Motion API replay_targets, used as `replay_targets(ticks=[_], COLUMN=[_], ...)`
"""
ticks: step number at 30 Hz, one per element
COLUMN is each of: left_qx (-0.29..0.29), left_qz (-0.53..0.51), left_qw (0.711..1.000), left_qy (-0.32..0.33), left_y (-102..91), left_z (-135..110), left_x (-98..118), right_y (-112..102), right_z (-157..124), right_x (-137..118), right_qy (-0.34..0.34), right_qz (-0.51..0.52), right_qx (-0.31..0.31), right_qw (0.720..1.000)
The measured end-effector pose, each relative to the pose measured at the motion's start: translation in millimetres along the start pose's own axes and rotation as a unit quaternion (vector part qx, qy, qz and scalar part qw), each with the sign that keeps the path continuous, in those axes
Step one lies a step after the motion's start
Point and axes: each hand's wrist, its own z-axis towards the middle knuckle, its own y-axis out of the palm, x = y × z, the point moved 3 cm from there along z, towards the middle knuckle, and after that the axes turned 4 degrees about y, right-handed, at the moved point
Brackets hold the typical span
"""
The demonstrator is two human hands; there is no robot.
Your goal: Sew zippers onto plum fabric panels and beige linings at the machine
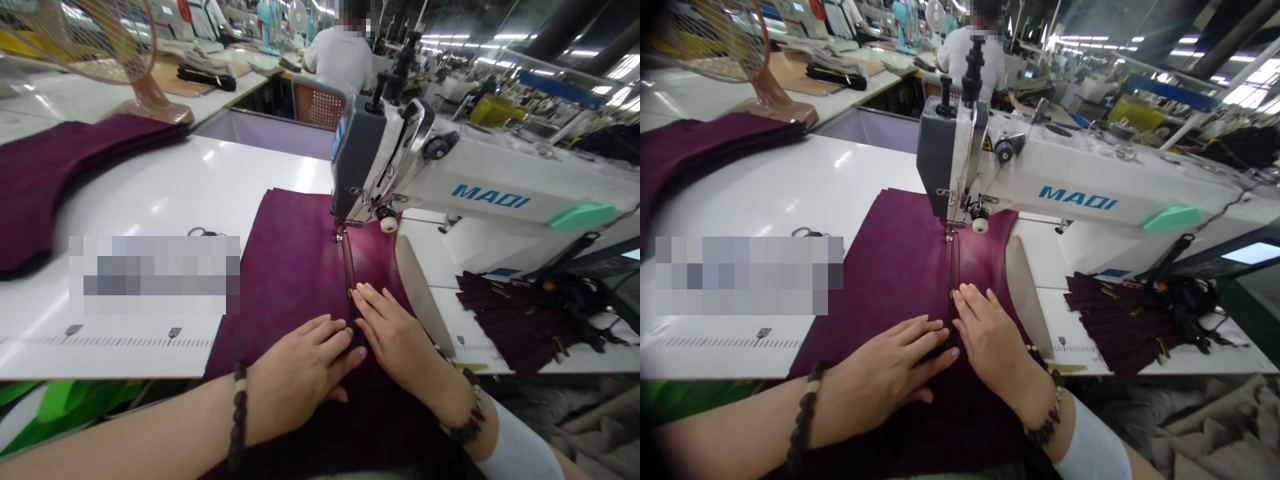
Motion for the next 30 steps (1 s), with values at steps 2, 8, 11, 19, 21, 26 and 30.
replay_targets(ticks=[2,8,11,19,21,26,30], left_qx=[0.0,0.001,-0.006,-0.006,-0.003,-0.002,-0.009], left_qz=[-0.002,-0.005,-0.011,-0.009,-0.011,-0.01,-0.008], left_qw=[1.0,1.0,1.0,1.0,1.0,1.0,1.0], left_qy=[0.002,0.001,-0.001,-0.004,-0.005,-0.002,-0.004], left_y=[0.2,-0.8,-1.3,-0.6,0.2,-0.5,-2.7], left_z=[-1,-2,-2,0,0,2,6], left_x=[-2,-3,-2,-5,-6,-10,-15], right_y=[1,2,1,2,2,1,1], right_z=[0,0,1,3,4,9,15], right_x=[-1,-2,-2,0,0,2,4], right_qy=[0.004,0.009,0.011,0.009,0.01,0.009,0.008], right_qz=[-0.004,-0.007,0.002,-0.004,-0.001,-0.005,-0.005], right_qx=[0.001,0.002,0.003,0.005,0.005,0.007,0.003], right_qw=[1.0,1.0,1.0,1.0,1.0,1.0,1.0])
